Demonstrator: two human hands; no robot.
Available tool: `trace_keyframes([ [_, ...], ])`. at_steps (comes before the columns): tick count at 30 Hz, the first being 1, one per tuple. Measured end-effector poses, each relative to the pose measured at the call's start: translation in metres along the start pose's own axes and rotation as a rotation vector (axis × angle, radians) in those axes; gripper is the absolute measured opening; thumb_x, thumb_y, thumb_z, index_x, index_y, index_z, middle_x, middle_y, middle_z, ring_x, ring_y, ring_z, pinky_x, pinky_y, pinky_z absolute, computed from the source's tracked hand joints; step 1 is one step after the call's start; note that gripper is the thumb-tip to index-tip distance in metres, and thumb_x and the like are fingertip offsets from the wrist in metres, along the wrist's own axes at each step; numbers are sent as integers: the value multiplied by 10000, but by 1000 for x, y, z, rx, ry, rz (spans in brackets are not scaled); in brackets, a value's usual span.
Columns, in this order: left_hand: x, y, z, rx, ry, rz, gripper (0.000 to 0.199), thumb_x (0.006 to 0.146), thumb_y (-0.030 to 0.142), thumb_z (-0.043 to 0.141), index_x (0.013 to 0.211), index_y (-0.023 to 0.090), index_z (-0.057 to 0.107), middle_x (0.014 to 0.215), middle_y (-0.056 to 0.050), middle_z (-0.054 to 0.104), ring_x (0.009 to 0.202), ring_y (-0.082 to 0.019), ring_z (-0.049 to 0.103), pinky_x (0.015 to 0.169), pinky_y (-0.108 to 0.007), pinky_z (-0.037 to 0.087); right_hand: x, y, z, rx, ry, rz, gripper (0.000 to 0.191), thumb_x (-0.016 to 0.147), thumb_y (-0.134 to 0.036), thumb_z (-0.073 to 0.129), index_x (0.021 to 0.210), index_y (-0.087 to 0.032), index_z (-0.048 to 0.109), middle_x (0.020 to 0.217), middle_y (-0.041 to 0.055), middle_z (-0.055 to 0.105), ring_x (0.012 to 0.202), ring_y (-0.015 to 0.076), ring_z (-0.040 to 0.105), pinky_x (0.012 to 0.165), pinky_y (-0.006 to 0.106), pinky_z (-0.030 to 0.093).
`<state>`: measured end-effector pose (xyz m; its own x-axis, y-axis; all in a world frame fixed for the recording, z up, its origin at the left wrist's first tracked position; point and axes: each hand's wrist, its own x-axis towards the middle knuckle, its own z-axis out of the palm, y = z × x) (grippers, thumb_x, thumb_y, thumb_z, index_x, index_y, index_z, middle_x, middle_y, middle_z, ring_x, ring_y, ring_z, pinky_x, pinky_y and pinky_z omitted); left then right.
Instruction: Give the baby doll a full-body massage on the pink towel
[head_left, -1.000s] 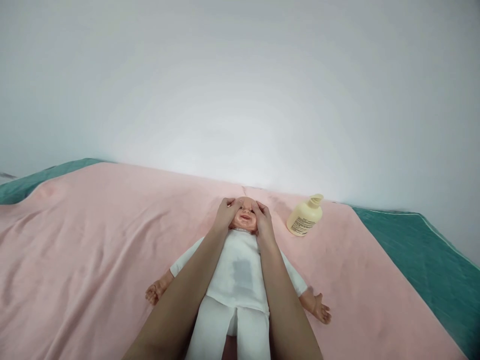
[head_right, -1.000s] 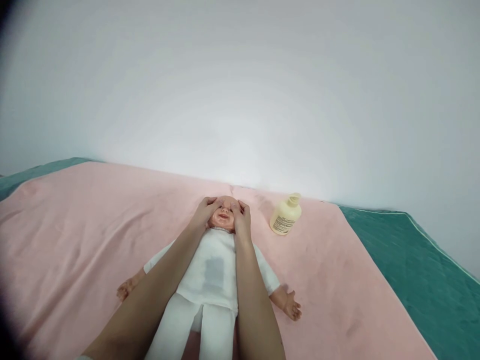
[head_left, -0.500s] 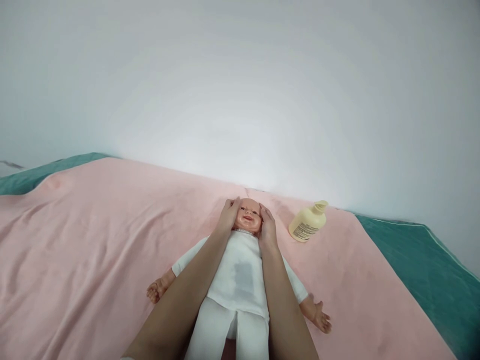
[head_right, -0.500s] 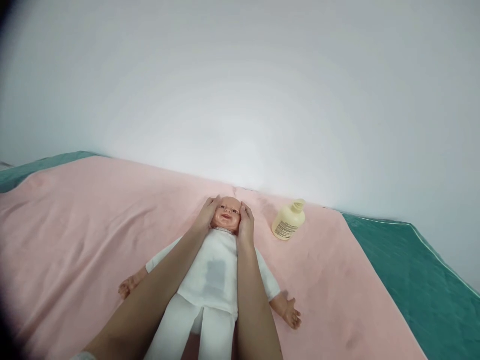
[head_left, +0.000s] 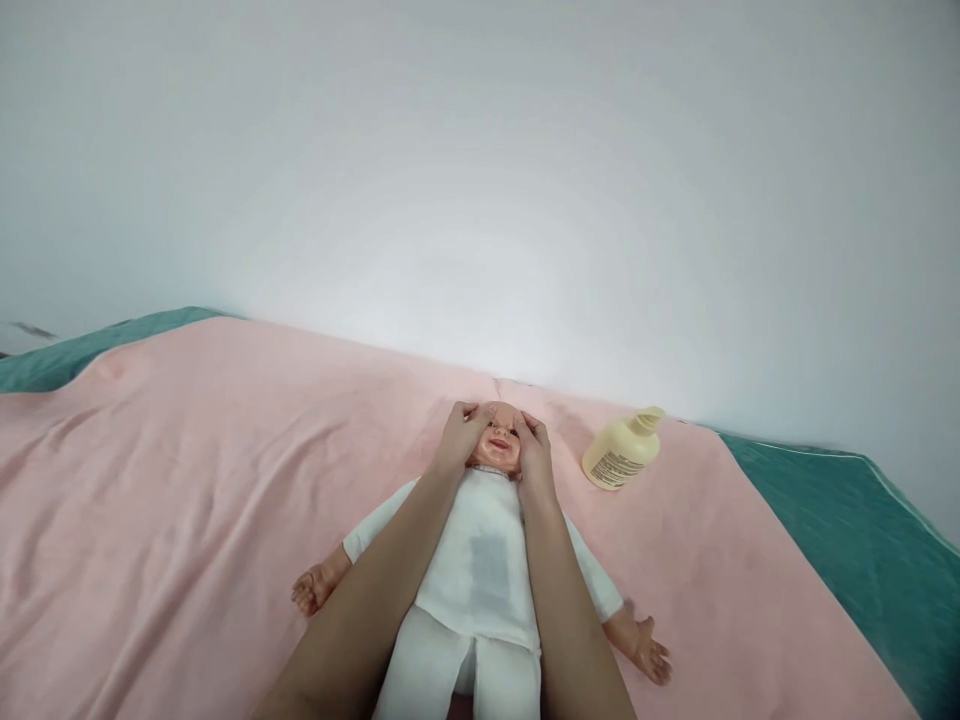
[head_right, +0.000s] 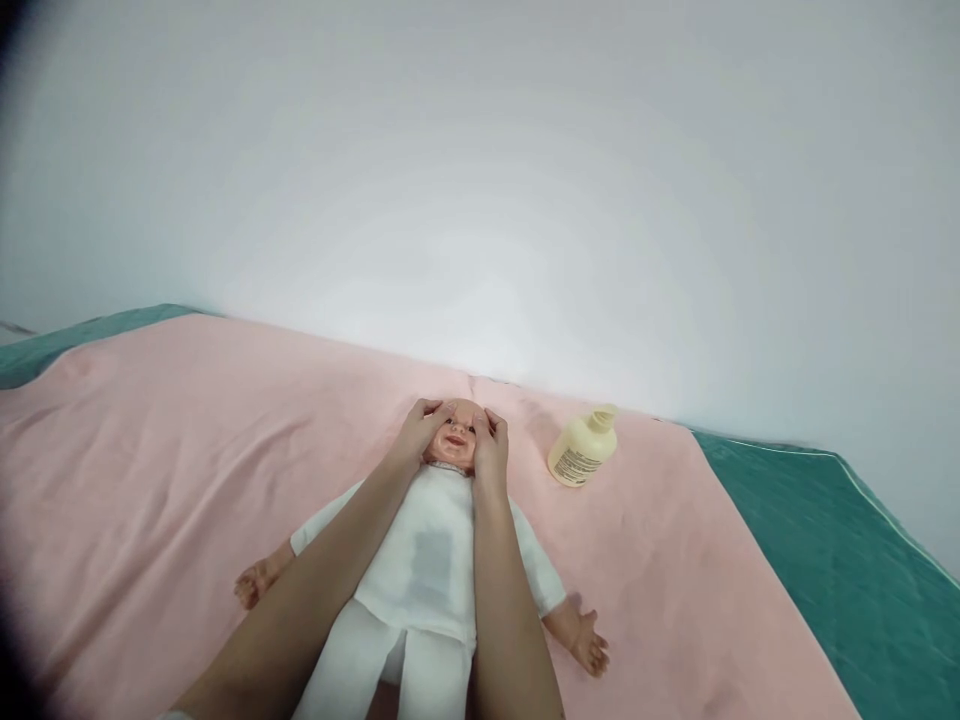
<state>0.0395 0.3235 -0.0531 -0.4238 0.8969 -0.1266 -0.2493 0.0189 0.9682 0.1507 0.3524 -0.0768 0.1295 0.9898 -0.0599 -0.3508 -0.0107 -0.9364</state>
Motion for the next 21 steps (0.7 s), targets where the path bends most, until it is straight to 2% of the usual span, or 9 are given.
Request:
trace_keyframes([
  [5, 0, -3, 3, -48, -2, 15, 143, 834, 300, 601, 912, 193, 547, 946, -70, 637, 882, -199, 633, 791, -310, 500, 4, 2, 1, 30, -10, 11, 351, 648, -373, 686, 967, -229, 654, 986, 23, 696, 935, 216, 651, 766, 334, 551],
  [11, 3, -7, 0, -64, 2, 37, 160, 833, 359, 584, 855, 201, 572, 856, -44, 639, 832, -199, 621, 804, -331, 490, 0, 0, -5, 74, -55, 34, 373, 646, -348, 681, 998, -226, 684, 1016, 34, 716, 929, 230, 671, 791, 368, 560],
  [17, 6, -13, -1, -51, -18, 87, 218, 827, 400, 566, 879, 190, 593, 899, -62, 653, 849, -204, 624, 805, -336, 492, -3, -1, -10, 109, -69, 40, 439, 627, -334, 694, 1050, -216, 689, 1098, 61, 708, 941, 243, 680, 813, 398, 560],
  [21, 3, -12, -6, -11, -32, 142, 266, 818, 410, 571, 920, 168, 610, 998, -106, 661, 974, -239, 619, 886, -358, 467, -6, 1, -14, 83, -83, -9, 475, 647, -421, 714, 1070, -207, 683, 1095, 74, 710, 959, 253, 680, 825, 413, 557],
])
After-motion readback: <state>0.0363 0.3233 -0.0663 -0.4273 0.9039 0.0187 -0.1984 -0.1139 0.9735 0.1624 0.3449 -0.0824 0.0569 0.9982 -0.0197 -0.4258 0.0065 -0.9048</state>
